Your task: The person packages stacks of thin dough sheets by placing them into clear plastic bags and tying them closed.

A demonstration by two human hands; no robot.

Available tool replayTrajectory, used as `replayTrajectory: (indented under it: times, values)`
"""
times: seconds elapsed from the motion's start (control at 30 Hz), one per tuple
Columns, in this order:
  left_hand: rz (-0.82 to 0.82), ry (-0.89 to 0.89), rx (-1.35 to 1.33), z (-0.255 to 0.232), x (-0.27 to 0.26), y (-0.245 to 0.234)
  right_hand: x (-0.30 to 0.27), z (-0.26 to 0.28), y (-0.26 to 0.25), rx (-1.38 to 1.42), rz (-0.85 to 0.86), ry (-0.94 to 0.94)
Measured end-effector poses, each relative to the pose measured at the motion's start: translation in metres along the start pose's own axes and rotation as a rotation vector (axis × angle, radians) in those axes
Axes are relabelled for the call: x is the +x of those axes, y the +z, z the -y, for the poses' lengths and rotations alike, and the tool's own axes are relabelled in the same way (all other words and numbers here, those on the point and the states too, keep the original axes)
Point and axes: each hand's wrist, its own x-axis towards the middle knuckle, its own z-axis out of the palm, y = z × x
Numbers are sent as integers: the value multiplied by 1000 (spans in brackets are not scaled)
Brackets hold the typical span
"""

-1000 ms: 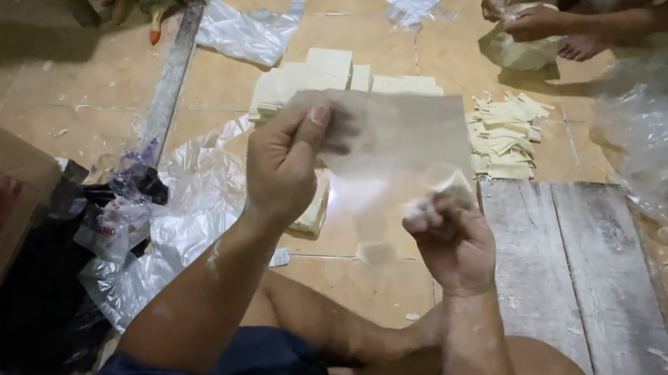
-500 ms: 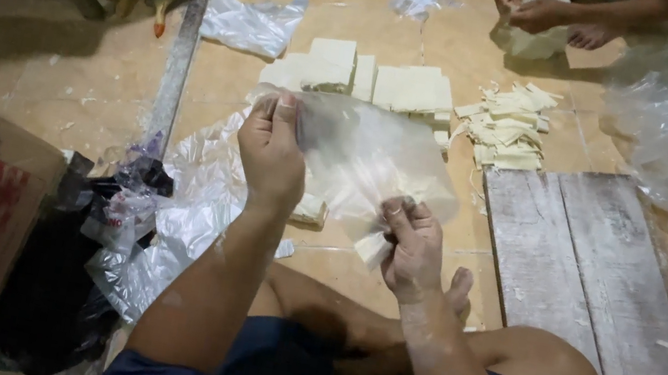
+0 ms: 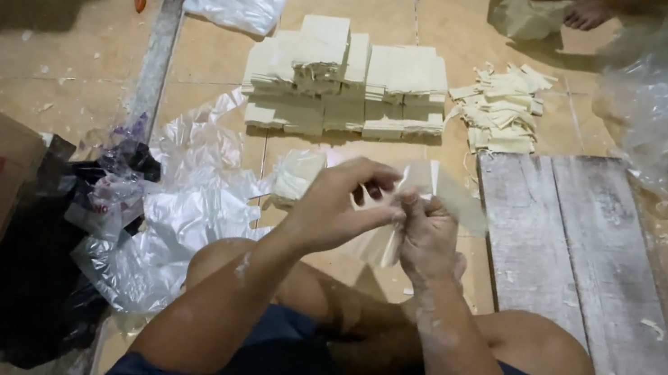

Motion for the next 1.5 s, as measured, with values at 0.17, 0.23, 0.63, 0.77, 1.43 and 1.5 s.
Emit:
replayTrajectory:
  times: [0.17,0.23,0.63,0.77,1.43,1.5]
  values:
    - [121,-208,-42,-7,0,10,2,2,-5,-245,63,-21]
    - [135,-196,40,-3,-1,5,-1,0,-19,-459,55,19]
    - [366,-53,251,62,47,-40,30,-1,-78,-1175,253,60]
    - [217,-275,79,164,118,-87,31,-5,-71,-1114,156,-38]
    - [-128,-1041,315,302,266,-156,39,-23,-45,-1171,217,276]
    - [-182,-1006,238,303,264,-152,38,-23,-45,-1057,134,356]
